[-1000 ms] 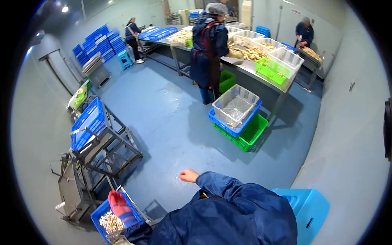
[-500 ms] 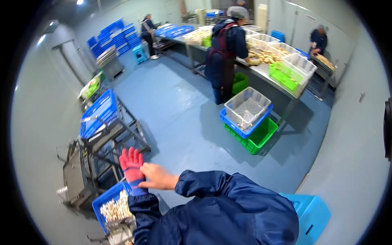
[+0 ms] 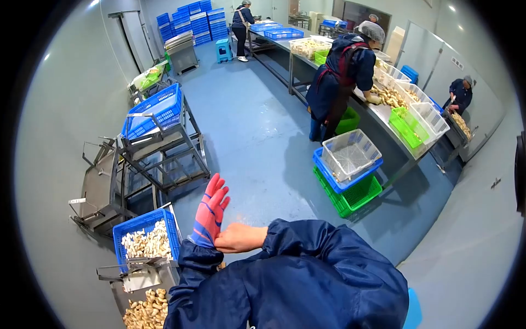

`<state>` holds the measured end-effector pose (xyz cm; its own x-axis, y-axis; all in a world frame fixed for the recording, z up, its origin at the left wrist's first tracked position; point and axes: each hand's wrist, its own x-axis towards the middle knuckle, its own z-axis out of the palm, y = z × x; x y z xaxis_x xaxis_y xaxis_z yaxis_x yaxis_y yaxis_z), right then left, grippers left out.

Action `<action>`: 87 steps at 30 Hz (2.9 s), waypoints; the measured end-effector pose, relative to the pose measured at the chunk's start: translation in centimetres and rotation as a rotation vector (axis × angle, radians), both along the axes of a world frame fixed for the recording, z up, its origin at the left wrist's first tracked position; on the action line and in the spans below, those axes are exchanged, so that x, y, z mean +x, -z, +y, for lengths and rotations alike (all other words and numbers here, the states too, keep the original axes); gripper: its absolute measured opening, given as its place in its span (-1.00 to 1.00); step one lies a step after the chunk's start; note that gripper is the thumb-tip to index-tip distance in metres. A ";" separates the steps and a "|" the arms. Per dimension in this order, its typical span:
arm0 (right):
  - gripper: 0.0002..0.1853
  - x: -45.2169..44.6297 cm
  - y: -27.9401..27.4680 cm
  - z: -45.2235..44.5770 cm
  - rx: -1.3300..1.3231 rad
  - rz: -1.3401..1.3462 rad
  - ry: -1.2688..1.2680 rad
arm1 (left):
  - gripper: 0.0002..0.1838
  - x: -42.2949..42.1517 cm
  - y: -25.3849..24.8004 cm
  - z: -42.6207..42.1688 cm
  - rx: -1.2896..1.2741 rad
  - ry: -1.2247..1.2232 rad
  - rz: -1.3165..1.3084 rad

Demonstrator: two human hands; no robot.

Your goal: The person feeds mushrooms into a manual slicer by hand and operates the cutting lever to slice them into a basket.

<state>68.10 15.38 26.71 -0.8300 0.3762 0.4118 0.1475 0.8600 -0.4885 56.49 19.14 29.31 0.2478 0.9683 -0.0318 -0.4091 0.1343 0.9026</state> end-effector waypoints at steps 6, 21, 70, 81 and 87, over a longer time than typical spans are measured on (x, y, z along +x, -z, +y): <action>-0.79 -0.7 1.7 0.4 -0.131 0.413 0.351 | -0.53 -1.8 0.0 2.8 0.342 -0.161 -0.547; -0.82 -2.3 1.8 1.4 -0.084 0.349 0.082 | -0.52 -3.9 1.4 3.4 -0.076 -0.014 -1.378; -0.78 -0.7 2.9 -2.7 -0.180 0.422 0.182 | -0.57 1.1 0.4 -0.1 0.220 -0.301 -0.110; -0.62 1.2 -0.2 -0.8 -0.241 0.366 0.571 | -0.65 -1.5 5.1 3.8 0.644 -0.342 1.098; -0.66 -0.6 4.0 1.6 -0.316 0.312 0.525 | -0.57 -3.3 9.0 5.6 0.524 0.039 1.746</action>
<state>67.50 16.96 22.71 -0.3649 0.8377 0.4063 0.3172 0.5221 -0.7917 53.20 24.78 20.28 0.2879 0.9574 0.0208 0.9387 -0.2865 0.1916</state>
